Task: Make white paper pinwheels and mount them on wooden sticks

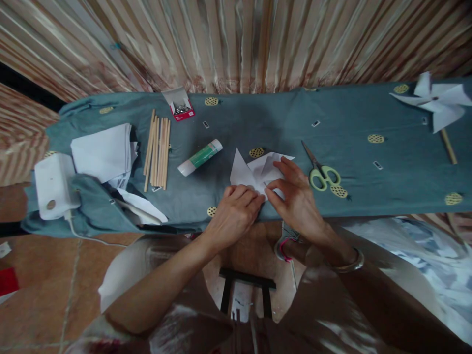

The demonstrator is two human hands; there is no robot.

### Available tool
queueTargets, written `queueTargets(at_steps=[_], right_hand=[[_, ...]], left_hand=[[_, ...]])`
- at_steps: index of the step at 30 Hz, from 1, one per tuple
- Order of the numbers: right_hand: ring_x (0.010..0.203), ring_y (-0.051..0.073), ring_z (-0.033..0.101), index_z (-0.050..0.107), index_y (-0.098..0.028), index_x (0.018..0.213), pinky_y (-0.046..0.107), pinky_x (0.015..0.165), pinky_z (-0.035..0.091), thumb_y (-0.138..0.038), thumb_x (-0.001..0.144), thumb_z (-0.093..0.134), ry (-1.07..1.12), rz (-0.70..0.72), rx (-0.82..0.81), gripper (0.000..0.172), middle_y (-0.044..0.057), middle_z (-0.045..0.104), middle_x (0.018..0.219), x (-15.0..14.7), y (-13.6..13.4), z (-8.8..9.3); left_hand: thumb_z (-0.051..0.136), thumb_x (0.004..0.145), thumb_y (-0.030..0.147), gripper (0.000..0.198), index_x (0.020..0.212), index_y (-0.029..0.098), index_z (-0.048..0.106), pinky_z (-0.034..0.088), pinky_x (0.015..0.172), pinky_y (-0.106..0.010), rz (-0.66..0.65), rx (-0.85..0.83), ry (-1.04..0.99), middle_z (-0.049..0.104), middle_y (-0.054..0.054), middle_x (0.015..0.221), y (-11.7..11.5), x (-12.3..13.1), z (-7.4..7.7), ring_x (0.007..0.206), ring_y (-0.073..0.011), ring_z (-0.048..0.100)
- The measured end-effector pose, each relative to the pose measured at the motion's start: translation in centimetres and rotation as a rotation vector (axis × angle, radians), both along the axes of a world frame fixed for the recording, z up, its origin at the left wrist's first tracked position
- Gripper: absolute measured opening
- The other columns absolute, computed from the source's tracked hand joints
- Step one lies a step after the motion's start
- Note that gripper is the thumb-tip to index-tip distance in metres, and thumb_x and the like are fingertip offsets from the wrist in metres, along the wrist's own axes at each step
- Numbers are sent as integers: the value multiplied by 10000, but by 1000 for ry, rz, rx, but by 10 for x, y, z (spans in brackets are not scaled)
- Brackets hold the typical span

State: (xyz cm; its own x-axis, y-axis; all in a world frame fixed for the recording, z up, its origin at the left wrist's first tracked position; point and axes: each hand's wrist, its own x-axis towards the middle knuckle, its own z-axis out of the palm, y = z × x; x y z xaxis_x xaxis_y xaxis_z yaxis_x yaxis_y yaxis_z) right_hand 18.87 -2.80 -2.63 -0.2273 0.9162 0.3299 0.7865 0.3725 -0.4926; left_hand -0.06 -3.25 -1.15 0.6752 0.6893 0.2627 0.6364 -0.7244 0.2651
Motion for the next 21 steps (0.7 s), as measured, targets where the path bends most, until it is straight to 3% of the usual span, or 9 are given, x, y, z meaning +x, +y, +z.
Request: queueTargets(at_steps=[8,21], right_hand=[[1403,252,363,621,-282,848,524,1122,383,-260,904,526,-18,8,21,112,-2,531,1390,0,1,-3],[1355,273,434,604,-248,792,494,1100,402,-273,888,575,-11,-54,27,103,61,595,1307,-4,0,0]], left_hand=[[453,976,221,216,1088,157,626,339,882,-381,20,35,21,670,-45,932,1,2,3,942,-208,538],[458,971,211,198,1048,153,631,347,854,-380,33,50,7,668,-47,931,3,6,3,935,-209,528]])
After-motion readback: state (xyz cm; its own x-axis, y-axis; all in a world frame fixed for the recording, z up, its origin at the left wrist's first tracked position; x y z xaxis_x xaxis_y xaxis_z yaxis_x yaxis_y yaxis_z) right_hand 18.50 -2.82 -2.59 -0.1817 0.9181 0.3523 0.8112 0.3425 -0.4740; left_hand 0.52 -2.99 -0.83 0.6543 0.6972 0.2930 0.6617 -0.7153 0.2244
